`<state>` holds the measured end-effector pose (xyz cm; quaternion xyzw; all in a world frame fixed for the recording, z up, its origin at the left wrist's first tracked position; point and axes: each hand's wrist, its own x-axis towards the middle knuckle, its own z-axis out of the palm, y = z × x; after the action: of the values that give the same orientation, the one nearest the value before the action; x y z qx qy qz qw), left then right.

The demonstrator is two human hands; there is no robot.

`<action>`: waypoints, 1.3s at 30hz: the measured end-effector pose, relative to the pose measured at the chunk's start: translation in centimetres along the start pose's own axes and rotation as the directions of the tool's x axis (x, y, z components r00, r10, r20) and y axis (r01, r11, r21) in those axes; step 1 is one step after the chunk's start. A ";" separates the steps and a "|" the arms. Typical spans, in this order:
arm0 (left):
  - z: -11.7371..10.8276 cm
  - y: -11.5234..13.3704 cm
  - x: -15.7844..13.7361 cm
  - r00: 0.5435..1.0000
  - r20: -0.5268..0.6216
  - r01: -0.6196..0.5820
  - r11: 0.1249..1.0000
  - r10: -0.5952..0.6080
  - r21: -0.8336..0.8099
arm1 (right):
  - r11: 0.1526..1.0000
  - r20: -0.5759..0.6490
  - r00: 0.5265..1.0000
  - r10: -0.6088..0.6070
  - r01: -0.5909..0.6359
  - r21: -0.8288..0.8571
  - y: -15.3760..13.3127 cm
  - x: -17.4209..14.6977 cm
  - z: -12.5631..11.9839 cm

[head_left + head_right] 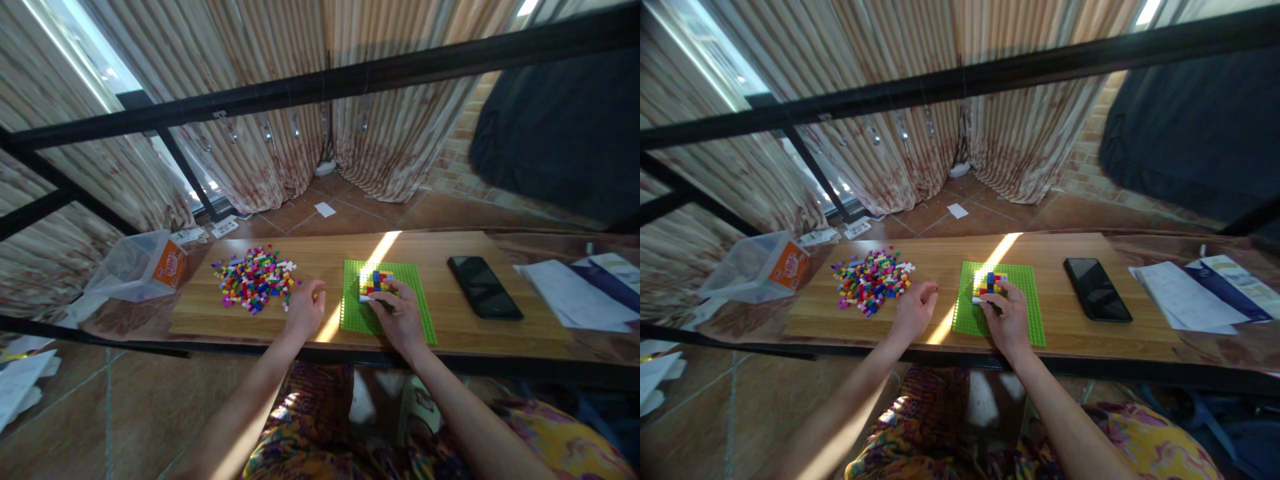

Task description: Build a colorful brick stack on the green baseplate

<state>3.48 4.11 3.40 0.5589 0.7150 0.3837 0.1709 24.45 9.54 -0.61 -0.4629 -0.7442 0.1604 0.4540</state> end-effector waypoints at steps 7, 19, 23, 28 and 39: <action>4.9 3.1 -0.2 0.981 0.156 0.159 0.942 -0.116 -0.295 | 1.000 -0.006 1.000 0.000 0.000 0.029 0.1 0.0 0.0; 6.6 2.5 -0.4 0.983 0.112 -0.139 0.986 0.148 -0.087 | 0.996 -0.005 0.999 0.051 -0.050 0.080 0.0 0.3 -0.4; 6.5 2.7 -0.2 0.969 0.153 -0.192 0.981 0.193 -0.021 | 0.972 -0.024 0.985 0.173 -0.167 0.163 0.8 0.7 -0.7; 6.5 2.9 -0.3 0.973 0.147 -0.182 0.983 0.177 0.024 | 0.970 -0.031 0.977 0.210 -0.205 0.129 0.9 0.5 -0.4; 6.4 3.2 -0.6 0.971 0.169 -0.188 0.976 0.168 0.112 | 0.967 -0.005 0.972 0.236 -0.234 0.096 0.3 0.8 0.0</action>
<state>10.17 6.11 1.51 0.6593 0.6692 0.3054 0.1559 24.50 10.36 -0.40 -0.5270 -0.6719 0.2443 0.4595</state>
